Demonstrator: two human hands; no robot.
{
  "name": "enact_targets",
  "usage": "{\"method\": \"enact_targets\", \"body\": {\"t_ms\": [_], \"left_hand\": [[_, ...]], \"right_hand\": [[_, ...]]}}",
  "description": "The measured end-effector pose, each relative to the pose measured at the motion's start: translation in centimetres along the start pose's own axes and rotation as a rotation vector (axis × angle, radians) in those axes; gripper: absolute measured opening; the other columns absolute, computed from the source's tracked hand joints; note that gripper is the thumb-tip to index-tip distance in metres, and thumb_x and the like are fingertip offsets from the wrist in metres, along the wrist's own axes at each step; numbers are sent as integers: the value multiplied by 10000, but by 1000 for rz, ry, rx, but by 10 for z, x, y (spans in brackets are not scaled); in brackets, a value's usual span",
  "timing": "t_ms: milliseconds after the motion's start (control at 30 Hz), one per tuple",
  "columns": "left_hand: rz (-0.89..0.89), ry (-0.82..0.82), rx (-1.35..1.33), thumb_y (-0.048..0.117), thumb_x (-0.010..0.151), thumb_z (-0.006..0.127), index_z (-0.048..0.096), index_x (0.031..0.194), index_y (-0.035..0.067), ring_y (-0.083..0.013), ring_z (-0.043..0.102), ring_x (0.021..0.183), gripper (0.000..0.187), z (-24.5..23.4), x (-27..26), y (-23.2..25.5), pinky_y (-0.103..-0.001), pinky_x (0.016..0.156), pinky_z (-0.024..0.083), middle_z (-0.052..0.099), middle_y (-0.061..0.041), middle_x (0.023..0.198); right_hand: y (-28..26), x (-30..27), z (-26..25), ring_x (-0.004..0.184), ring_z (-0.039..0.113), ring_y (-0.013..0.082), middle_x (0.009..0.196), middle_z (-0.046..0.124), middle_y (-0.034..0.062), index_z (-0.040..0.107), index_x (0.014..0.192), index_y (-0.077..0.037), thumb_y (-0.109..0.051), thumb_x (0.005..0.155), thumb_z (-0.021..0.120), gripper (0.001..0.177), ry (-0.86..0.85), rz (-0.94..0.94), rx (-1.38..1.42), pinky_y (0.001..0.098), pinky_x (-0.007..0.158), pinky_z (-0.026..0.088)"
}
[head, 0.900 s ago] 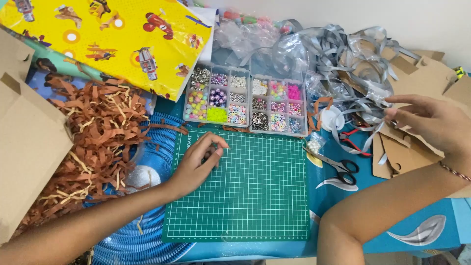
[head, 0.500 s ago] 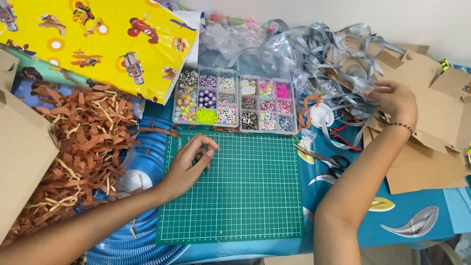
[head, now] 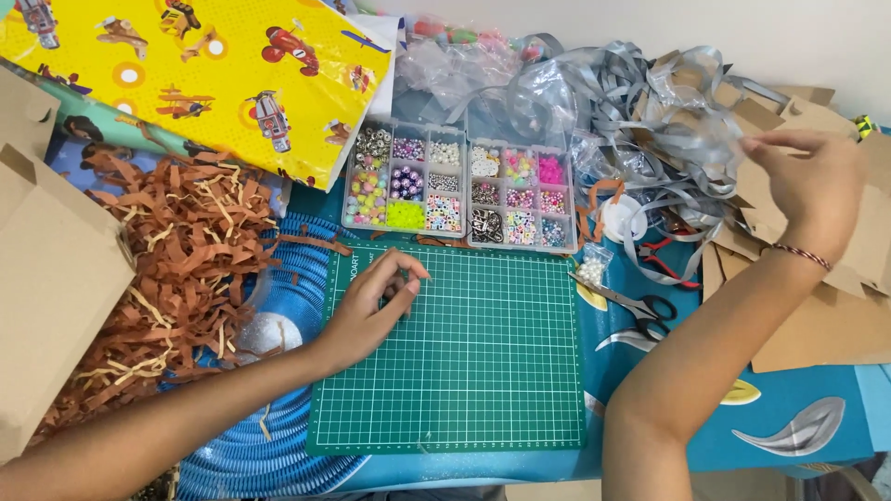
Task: Sorting and organizing small jewelry beads and charms into a plastic storage container.
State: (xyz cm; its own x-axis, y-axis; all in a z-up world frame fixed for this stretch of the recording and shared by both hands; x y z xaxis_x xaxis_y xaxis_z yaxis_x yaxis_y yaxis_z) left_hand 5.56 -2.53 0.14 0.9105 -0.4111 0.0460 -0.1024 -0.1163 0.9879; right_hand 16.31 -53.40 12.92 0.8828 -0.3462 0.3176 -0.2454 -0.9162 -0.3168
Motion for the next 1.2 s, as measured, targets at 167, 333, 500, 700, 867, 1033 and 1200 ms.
{"method": "enact_targets", "body": {"t_ms": [167,333,500,700,867,1033,1200], "left_hand": [[25,-2,-22,231,1032,540,622,1135,149,-107,564,784,155,0,-1,2,-253,713,483,566,1,955],[91,-93,-74,414,1009,528,660,1257,179,-130,634,890,367,1,-2,14,-257,733,491,674,-25,1102],[228,-344,-280,628,974,542,563,1414,118,-232,744,1021,673,10,-10,26,-308,788,570,760,-94,1181],[124,-363,-341,491,893,721,682,1280,138,-236,609,1243,526,6,-5,-4,-427,1097,506,629,-61,1282],[153,-362,-334,389,883,764,722,1126,156,-215,615,1209,339,6,-3,1,-433,1132,440,656,-5,1193],[165,-396,-348,417,894,757,738,1105,178,-244,626,1261,320,4,-4,6,-454,1159,429,679,-16,1240],[140,-401,-332,393,848,806,755,1088,215,-189,627,1166,303,6,-4,7,-450,1138,426,674,46,1136]], "right_hand": [[-119,-62,-55,932,683,201,1127,770,113,824,1193,-45,-90,1182,750,88,-77,-345,-5,349,657,510],[-243,-132,-25,793,814,95,1022,879,-122,880,1028,-322,-301,794,786,253,-865,-515,-25,334,696,608],[-329,-202,2,711,728,209,819,807,-64,757,926,-218,-202,899,756,31,-1093,-1125,253,432,900,490],[-336,-214,20,820,610,200,833,706,-38,635,829,-233,-163,1006,608,192,-926,-1269,198,397,825,405],[-348,-230,27,893,633,224,863,697,10,651,872,-213,-152,956,703,117,-858,-1393,145,434,869,421],[-347,-238,21,889,613,233,783,671,34,640,868,-193,-23,861,751,204,-816,-1436,118,456,870,422],[-347,-244,11,977,639,265,898,719,50,718,889,-201,-74,867,775,140,-752,-1439,143,504,902,415]]}}
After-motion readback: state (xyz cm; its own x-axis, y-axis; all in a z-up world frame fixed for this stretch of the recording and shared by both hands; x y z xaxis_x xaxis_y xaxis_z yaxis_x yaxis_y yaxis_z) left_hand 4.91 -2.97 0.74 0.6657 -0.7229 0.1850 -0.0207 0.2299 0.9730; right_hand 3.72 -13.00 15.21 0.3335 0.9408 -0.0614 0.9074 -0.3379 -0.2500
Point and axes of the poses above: each hand's wrist, its own x-axis towards the middle knuckle, its own z-axis out of the palm, y = z × x, the point moved 6 cm from there along x, towards the middle knuckle
